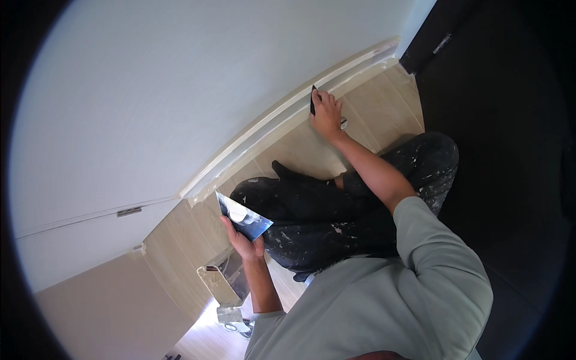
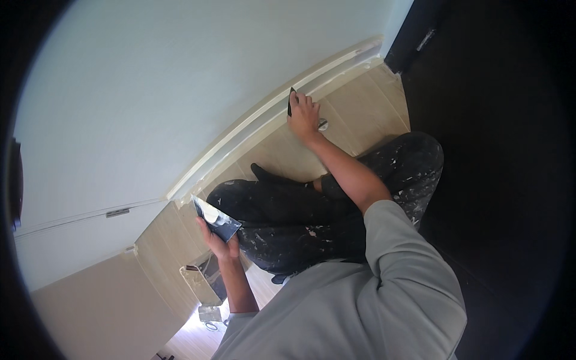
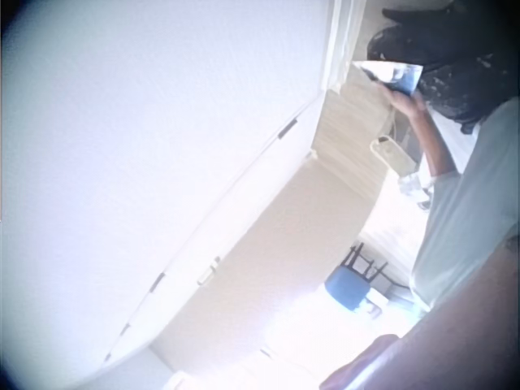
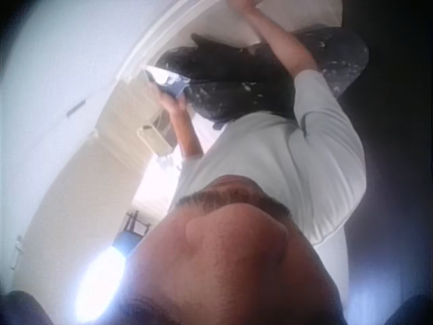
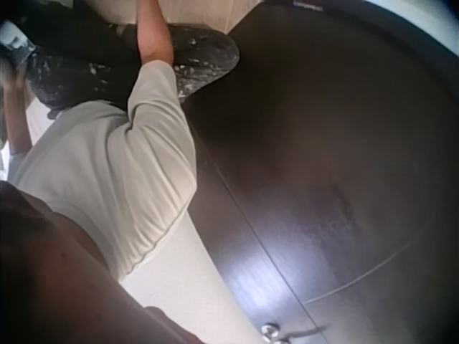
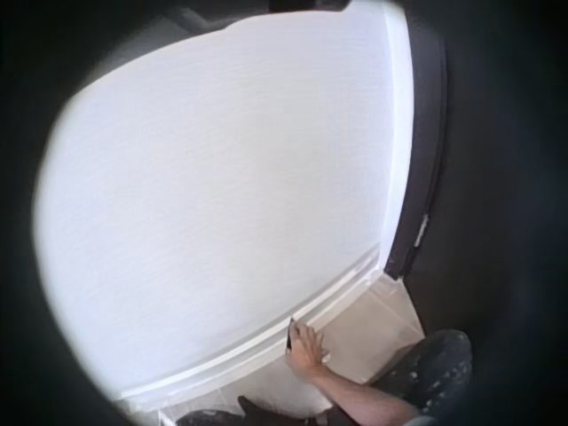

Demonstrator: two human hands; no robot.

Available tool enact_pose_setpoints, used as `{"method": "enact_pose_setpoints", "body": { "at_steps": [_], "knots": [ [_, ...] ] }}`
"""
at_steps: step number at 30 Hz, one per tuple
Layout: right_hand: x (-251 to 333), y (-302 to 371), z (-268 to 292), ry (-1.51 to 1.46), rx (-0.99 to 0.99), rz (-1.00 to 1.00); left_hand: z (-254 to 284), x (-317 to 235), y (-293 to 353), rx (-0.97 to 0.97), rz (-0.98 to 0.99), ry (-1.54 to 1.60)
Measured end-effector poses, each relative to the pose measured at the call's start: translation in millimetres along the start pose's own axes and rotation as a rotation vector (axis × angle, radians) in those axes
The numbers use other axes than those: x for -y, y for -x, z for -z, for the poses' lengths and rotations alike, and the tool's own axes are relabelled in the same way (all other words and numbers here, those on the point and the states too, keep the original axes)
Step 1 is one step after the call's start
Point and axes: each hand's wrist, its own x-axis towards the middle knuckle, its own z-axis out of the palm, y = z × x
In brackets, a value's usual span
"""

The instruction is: The person sits on the floor and uses a putty knife to apply a white substance, likely caulk or filler, into the gap between the wall and the baseboard. They repeatedly transfer the substance from a larger metal trowel to the smaller knife and smooth it along the trim.

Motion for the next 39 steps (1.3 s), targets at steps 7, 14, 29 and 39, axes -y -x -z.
{"method": "enact_pose_setpoints", "body": {
  "at_steps": [7,14,29,39],
  "knots": [
    [39.9,18.8,-10.0,-0.04,0.082,0.02,4.9,1.7,-1.7,-0.017,0.028,0.014],
    [78.3,34.8,-17.4,-0.028,0.117,0.052,1.9,-1.9,-0.2,0.02,0.05,0.034],
    [134.2,69.1,-33.8,-0.215,0.18,0.259,7.2,-1.0,-2.6,0.067,0.054,0.078],
    [125.5,80.7,54.6,-0.824,0.089,0.395,-7.6,-7.3,-0.9,-0.013,0.096,0.068]
  ]
}}
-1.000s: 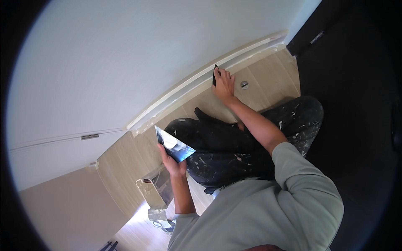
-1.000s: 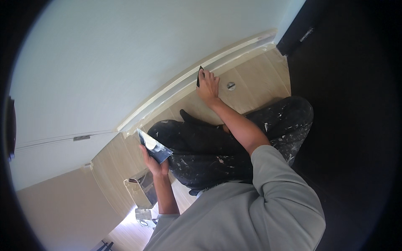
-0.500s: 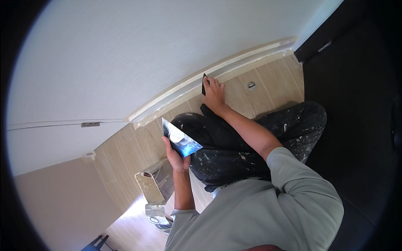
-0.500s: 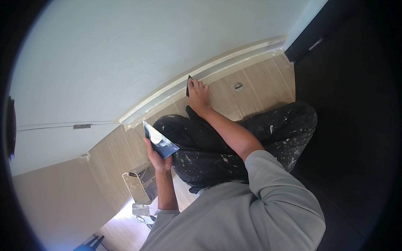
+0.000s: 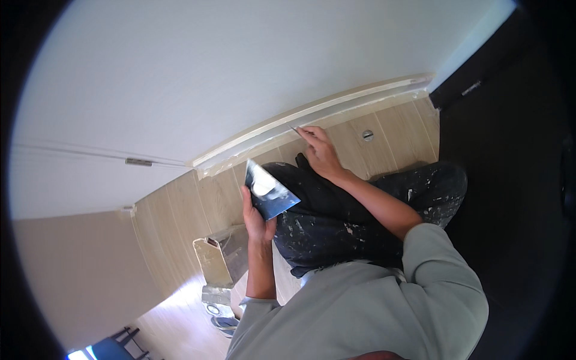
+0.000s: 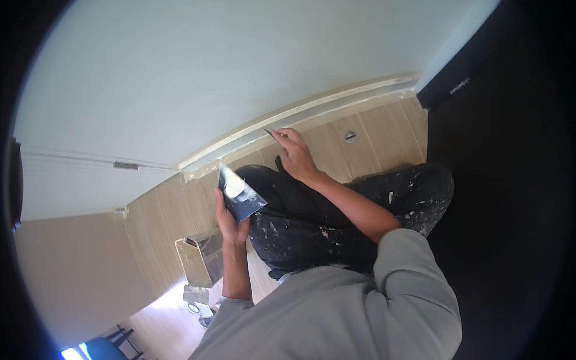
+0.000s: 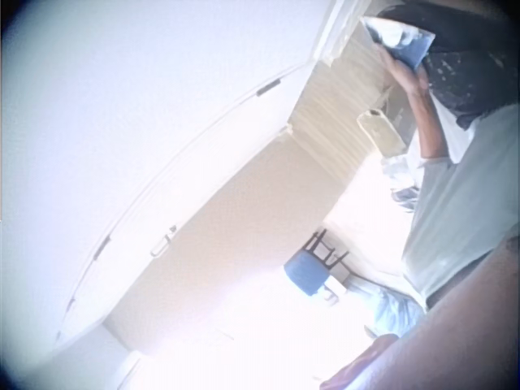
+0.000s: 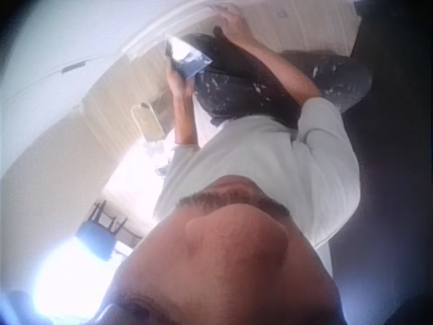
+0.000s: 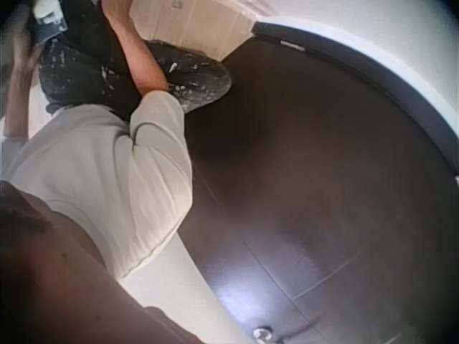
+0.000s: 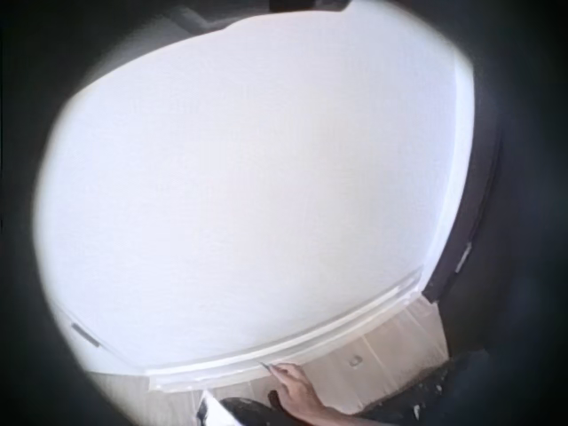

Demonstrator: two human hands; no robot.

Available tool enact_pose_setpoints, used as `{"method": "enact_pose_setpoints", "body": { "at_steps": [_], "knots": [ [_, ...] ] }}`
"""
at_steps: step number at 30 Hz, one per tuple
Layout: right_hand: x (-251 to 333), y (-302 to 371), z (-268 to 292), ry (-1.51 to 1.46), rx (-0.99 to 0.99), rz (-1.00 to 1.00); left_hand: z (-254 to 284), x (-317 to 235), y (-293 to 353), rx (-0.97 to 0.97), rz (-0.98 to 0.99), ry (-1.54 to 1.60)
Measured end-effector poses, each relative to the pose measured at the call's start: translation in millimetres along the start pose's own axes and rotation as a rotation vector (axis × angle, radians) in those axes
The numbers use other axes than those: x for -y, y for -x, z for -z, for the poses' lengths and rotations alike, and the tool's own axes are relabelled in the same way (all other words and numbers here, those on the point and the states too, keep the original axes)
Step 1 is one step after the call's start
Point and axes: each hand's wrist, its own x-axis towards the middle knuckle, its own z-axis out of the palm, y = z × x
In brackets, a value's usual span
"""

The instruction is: The person sits on the floor and uses a putty knife to apply a white substance, likely caulk or filler, into the gap between the wall and the baseboard. They repeatedly transfer the substance from a larger metal trowel to the smaller knife and smooth it along the trim.

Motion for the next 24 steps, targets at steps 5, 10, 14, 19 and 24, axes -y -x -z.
{"method": "enact_pose_setpoints", "body": {
  "at_steps": [5,10,14,19,24],
  "knots": [
    [81.1,-8.0,95.2,-0.001,0.147,0.298,-63.5,9.9,-4.1,0.021,0.246,-0.009],
    [118.6,-10.4,139.4,0.078,0.297,0.752,-86.5,27.2,-9.8,0.243,0.475,0.049],
    [109.8,-14.9,153.6,0.197,0.338,0.826,-110.8,24.6,0.8,0.265,0.416,-0.005],
    [79.7,-16.8,156.4,0.335,0.377,0.767,-82.4,26.0,2.9,0.149,0.381,-0.03],
    [21.9,4.2,122.8,0.496,0.488,0.452,-41.3,6.2,11.8,0.088,0.247,0.046]
  ]
}}
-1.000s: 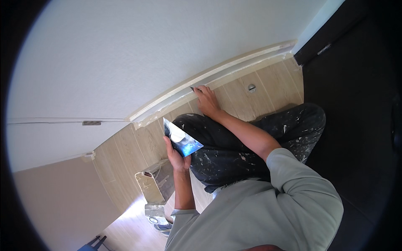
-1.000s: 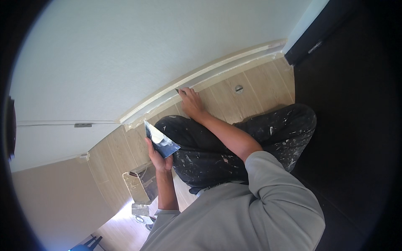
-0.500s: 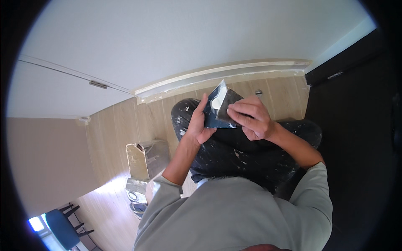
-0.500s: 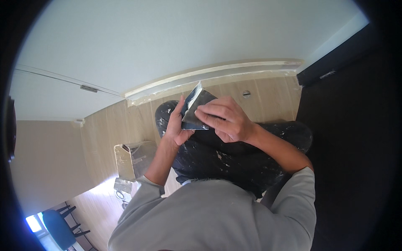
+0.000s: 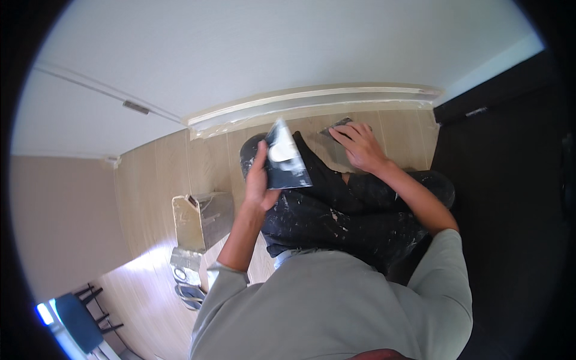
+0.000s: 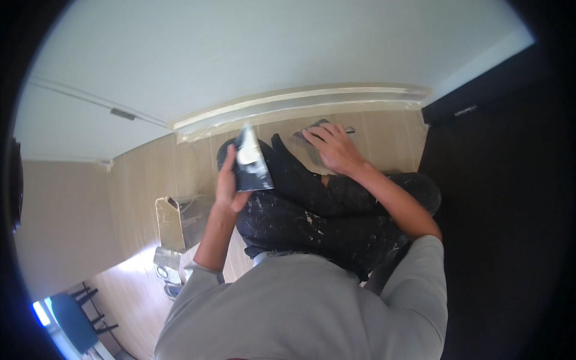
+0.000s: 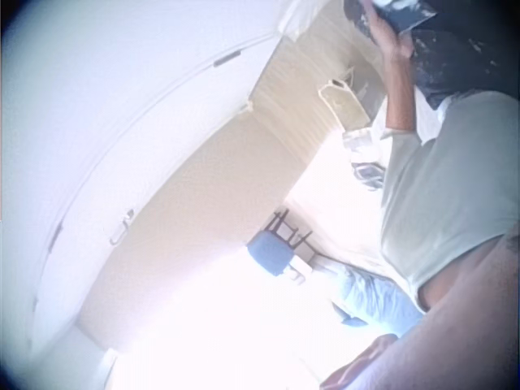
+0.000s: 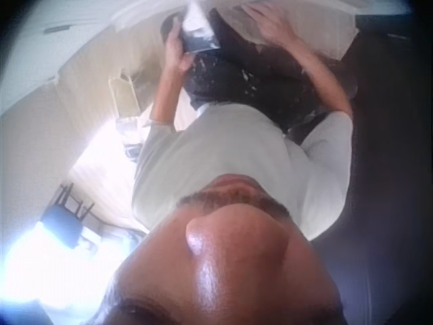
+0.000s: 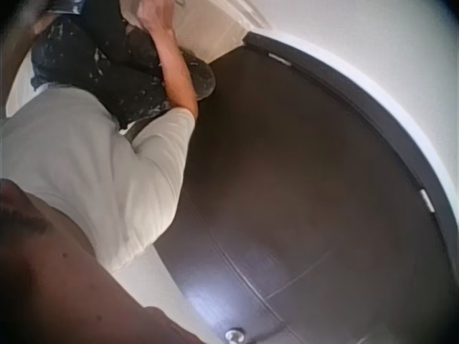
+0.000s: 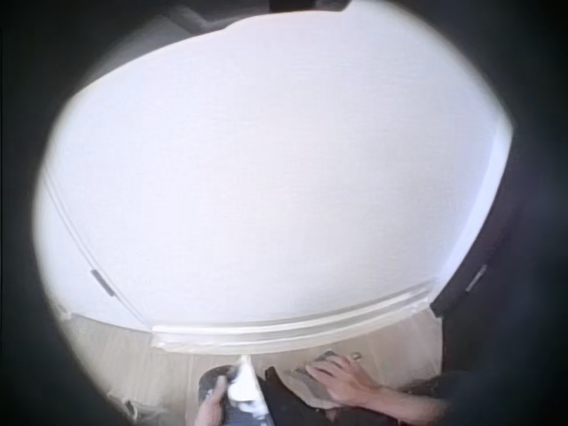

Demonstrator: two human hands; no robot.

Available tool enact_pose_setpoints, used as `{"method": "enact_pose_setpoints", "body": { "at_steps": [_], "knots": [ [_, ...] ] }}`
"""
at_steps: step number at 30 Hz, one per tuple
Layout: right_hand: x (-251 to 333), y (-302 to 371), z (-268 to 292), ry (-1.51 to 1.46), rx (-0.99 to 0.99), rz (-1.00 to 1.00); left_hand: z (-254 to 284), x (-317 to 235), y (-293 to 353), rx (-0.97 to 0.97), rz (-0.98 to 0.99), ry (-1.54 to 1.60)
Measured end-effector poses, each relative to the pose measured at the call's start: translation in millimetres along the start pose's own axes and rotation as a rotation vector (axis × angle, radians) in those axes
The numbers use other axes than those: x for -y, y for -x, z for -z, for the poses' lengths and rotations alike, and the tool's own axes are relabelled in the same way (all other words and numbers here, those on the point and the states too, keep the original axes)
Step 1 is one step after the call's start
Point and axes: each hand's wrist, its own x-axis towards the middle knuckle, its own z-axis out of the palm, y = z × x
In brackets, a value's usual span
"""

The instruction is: The person sits on the floor and uses a putty knife to apply a white substance, likely caulk or filler, into the gap between the wall and the baseboard. They repeatedly transfer the substance from a larger metal trowel to the smaller knife and smooth it along the trim.

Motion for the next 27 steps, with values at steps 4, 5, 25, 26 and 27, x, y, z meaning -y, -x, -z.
{"method": "enact_pose_setpoints", "body": {
  "at_steps": [4,5,25,26,27],
  "knots": [
    [-50.5,21.2,-95.2,-0.105,-0.211,-0.516,39.0,-14.5,12.4,-0.064,-0.217,-0.055],
    [-61.4,20.4,-116.3,-0.073,-0.269,-0.574,43.3,-16.3,16.5,-0.079,-0.229,-0.067],
    [-22.3,-74.2,-209.5,0.287,-0.157,-0.699,93.9,-3.4,2.8,-0.044,-0.221,0.03],
    [-21.7,-76.8,-211.2,0.289,-0.141,-0.673,94.0,-3.2,2.4,-0.039,-0.218,0.039],
    [-20.6,-78.4,-212.6,0.292,-0.124,-0.647,93.0,-3.0,1.5,-0.045,-0.221,0.04]
  ]
}}
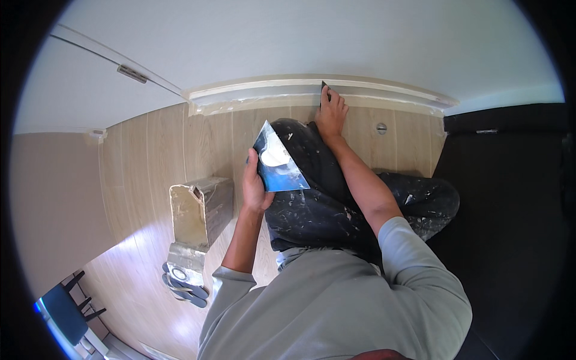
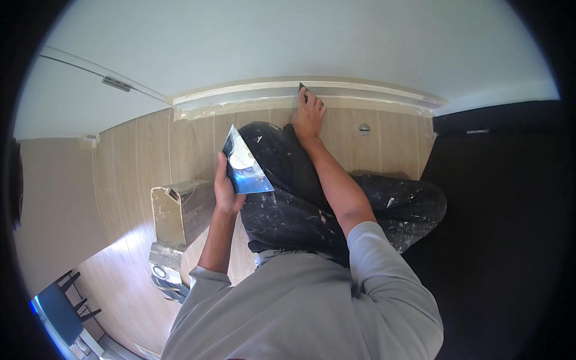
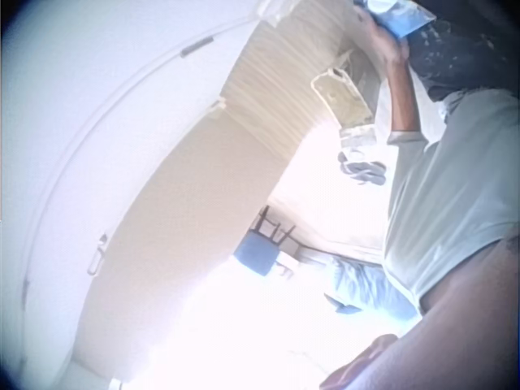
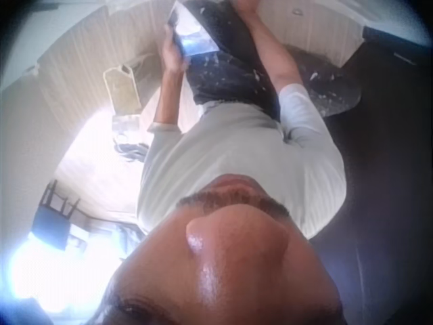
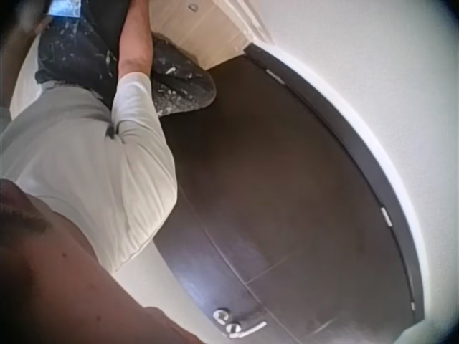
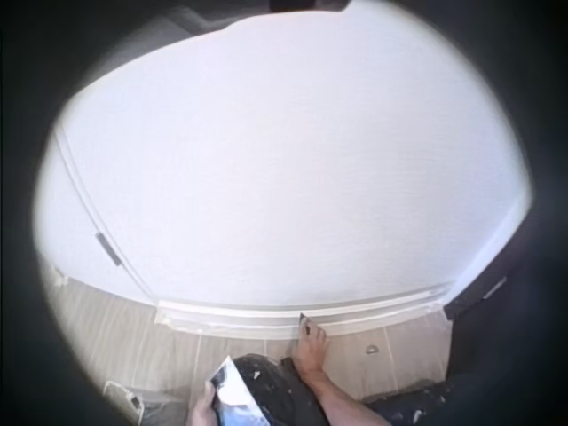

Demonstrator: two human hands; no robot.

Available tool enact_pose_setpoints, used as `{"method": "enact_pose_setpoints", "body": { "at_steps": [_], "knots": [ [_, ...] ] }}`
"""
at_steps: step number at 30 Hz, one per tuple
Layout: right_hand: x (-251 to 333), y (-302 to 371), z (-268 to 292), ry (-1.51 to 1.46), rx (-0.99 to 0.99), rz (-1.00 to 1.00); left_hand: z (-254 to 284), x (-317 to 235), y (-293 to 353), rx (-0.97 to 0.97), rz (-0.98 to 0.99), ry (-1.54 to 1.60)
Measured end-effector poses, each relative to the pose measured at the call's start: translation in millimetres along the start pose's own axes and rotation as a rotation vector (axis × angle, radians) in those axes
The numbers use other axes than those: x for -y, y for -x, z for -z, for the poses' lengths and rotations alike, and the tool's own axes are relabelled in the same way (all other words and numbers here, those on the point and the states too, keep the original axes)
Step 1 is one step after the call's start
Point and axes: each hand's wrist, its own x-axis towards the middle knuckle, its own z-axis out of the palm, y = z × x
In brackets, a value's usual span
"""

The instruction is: The person sits on the floor and uses a putty knife to apply a white substance, likely caulk or filler, into the gap between the wall and the baseboard. They repeatedly transfer the substance from a larger metal trowel to the smaller knife and smooth it along the trim.

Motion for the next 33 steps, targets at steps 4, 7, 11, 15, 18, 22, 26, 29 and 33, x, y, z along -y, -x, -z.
{"method": "enact_pose_setpoints", "body": {
  "at_steps": [4,7,11,15,18,22,26,29,33],
  "knots": [
    [12.1,-5.5,9.7,-0.051,0.086,0.068,-3.9,-1.5,0.5,-0.012,-0.011,0.01],
    [16.8,-9.0,12.2,-0.099,0.121,0.118,-4.4,-0.1,-1.3,-0.006,-0.012,0.017],
    [20.4,-12.5,11.1,-0.148,0.143,0.164,-1.2,-0.1,-3.8,0.008,0.001,0.011],
    [29.3,-16.5,7.4,-0.223,0.164,0.213,-11.3,-0.5,1.5,-0.029,-0.015,0.012],
    [26.4,-15.7,15.3,-0.401,0.043,0.256,-8.6,-0.8,1.8,-0.027,-0.024,0.011],
    [27.7,-12.2,84.5,-0.69,-0.056,0.359,-8.4,-5.0,1.1,-0.046,0.028,0.061],
    [39.9,-3.2,182.2,-0.7,-0.042,0.736,-29.6,-18.1,4.2,-0.085,0.101,0.017],
    [44.7,8.1,223.8,-0.722,-0.019,0.985,-47.6,-19.3,4.0,0.022,0.177,0.068],
    [27.0,12.4,229.3,-0.663,-0.046,1.06,-75.3,-10.4,6.4,0.044,0.204,0.037]
  ]
}}
